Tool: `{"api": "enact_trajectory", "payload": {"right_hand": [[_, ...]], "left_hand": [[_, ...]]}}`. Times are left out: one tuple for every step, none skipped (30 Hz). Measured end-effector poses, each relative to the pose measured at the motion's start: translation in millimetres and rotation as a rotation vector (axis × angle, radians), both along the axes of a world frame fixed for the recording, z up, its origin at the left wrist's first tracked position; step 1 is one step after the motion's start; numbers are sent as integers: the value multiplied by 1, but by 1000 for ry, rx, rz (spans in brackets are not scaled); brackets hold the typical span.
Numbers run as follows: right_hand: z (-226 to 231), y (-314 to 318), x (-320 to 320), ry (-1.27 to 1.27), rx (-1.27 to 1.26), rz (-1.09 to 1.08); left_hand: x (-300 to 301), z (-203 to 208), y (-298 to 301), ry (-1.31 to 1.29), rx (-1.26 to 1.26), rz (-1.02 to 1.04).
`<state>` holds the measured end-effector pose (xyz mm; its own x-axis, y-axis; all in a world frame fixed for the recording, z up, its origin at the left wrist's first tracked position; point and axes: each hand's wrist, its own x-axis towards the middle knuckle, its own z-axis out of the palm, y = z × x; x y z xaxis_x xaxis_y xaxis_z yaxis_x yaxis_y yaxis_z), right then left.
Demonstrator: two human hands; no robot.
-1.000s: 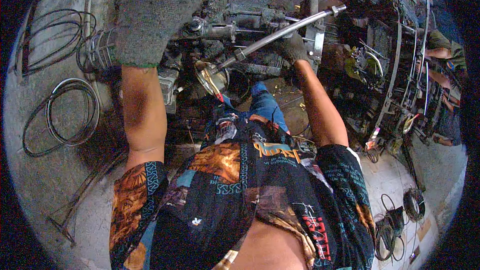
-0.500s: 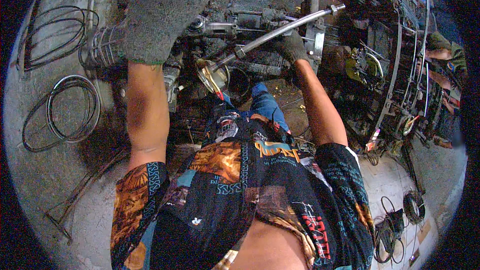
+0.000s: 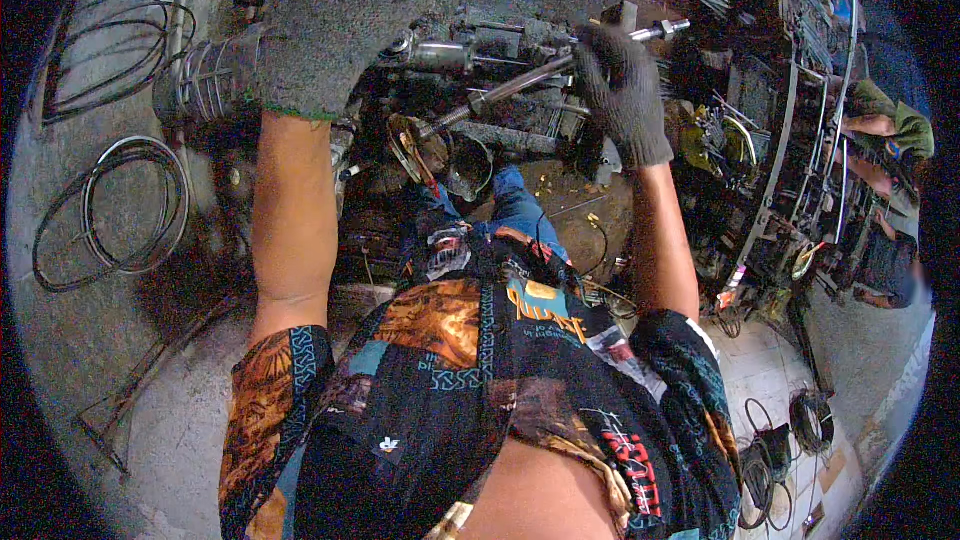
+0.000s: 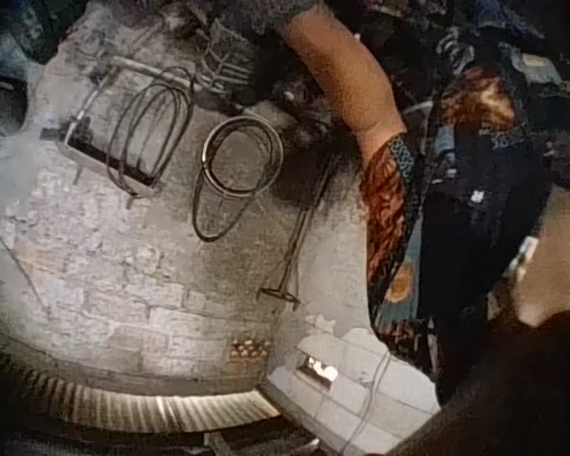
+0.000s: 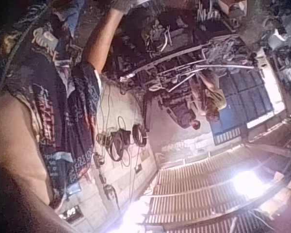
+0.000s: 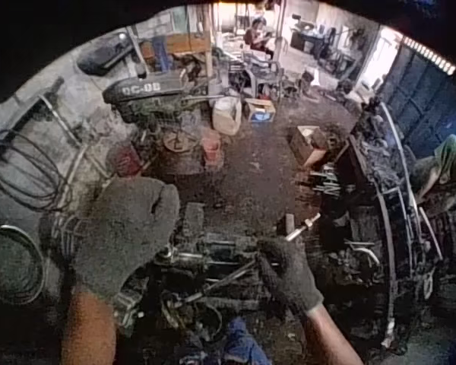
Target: Manually bending metal wires using a specialized mechanical bending jig on a fabrication floor.
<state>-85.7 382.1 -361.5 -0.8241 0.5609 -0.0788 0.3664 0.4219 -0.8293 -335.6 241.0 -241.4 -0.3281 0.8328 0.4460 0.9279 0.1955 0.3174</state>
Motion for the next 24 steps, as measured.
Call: {"api": "enact_trajectory", "payload": {"right_hand": [[-7,11,-14,61,329,-41],[-15,21,-27,120,656,-84],[-23,30,-38,120,657,-83],[-33,35,-46,70,779,-70],[-42,38,-52,22,901,-55],[-57,43,-53,24,902,-53],[-74,47,-52,-4,924,-17],[-80,47,-53,-33,945,19],[-85,49,-52,-29,943,26],[-84,47,-54,-63,882,23],[-83,46,-55,-97,822,19],[-84,45,-57,-95,820,26],[-84,47,-58,-138,872,24],[-85,50,-58,-182,923,23],[-89,56,-59,-183,927,26],[-91,62,-60,-179,943,31],[-94,68,-60,-175,959,35],[-97,72,-58,-174,960,39],[-100,75,-57,-211,957,28],[-99,73,-57,-247,950,20],[-98,71,-56,-245,946,23],[-93,70,-56,-257,955,23],[-89,69,-56,-270,965,20],[-88,69,-56,-269,963,15]], "left_hand": [[-3,-4,0,34,30,-29],[0,-1,0,33,30,-26],[3,4,1,3,18,-5],[6,7,1,-27,5,15],[4,5,0,-26,6,19],[0,-1,0,-12,18,28],[-2,-4,-2,3,27,43],[0,-3,-4,5,25,52],[4,0,-5,33,65,51],[5,2,-9,61,103,49],[2,-1,-12,62,101,57],[-4,-7,-15,52,51,81],[-8,-10,-16,41,6,101],[-10,-11,-17,38,9,104],[-12,-11,-19,55,2,94],[-12,-12,-20,72,-6,87],[-12,-11,-20,70,-5,91],[-12,-8,-19,59,-27,113],[-11,-6,-17,48,-50,134],[-10,-9,-18,48,-54,139],[-9,-13,-17,40,-32,156],[-10,-15,-15,33,-7,170],[-9,-14,-14,36,-8,167],[-8,-13,-14,-10,-18,145]]}}
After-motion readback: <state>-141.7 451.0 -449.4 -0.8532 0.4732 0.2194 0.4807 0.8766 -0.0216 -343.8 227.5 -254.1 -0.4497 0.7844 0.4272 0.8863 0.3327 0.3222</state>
